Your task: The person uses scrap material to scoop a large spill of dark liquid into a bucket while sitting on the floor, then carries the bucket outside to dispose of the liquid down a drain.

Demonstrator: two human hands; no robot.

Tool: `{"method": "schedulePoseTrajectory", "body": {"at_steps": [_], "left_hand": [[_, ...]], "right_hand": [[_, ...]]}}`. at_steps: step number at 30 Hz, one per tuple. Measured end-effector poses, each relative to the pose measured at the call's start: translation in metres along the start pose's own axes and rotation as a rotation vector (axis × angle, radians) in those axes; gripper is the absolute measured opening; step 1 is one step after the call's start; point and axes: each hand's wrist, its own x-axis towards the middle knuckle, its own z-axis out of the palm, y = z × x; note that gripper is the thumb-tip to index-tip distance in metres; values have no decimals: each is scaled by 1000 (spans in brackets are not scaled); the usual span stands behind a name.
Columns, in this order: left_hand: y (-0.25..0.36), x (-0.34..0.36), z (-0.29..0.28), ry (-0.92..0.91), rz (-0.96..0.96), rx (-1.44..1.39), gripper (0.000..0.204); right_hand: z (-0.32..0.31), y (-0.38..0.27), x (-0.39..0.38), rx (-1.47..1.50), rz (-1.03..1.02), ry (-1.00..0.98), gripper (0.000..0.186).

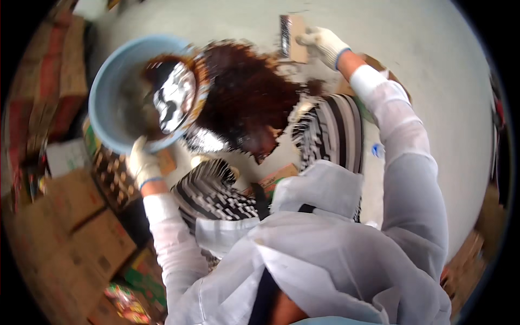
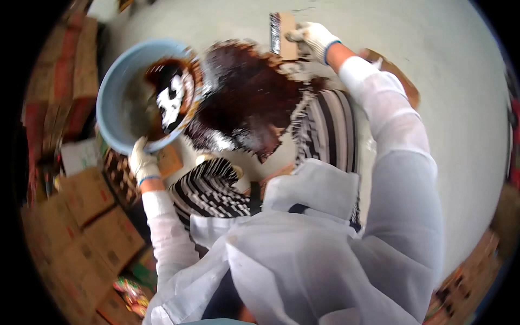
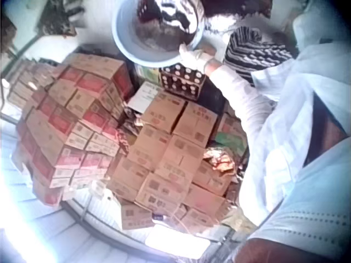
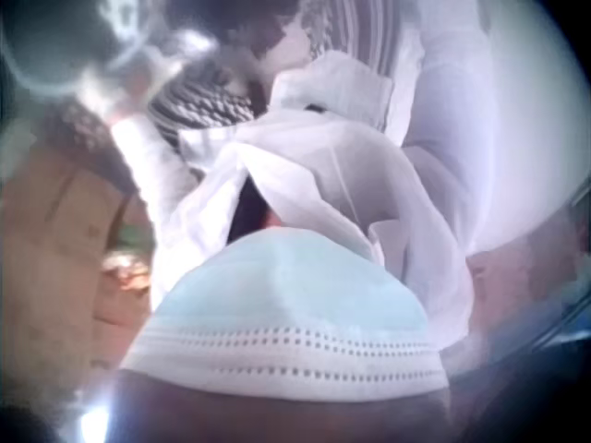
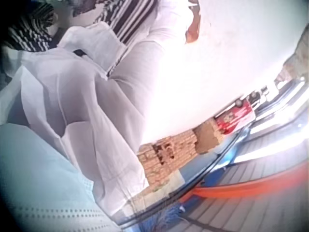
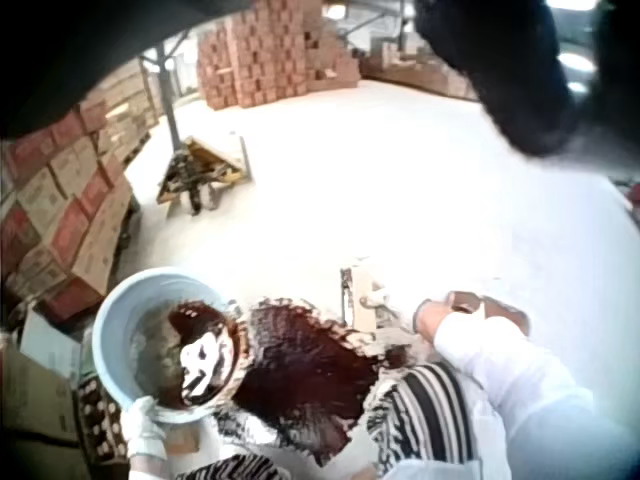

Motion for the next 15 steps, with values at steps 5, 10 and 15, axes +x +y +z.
{"method": "schedulePoseTrajectory", "body": {"at_steps": [5, 10, 15], "left_hand": [[-15, -5, 2, -42, -74, 86, 23], [-8, -29, 17, -86, -109, 120, 25], [-6, -22, 1, -36, -111, 2, 20]], "right_hand": [[-153, 4, -44, -198, -195, 414, 55], [-243, 26, -122, -901, -81, 875, 40], [-239, 40, -123, -1275, 97, 799, 37]]}}
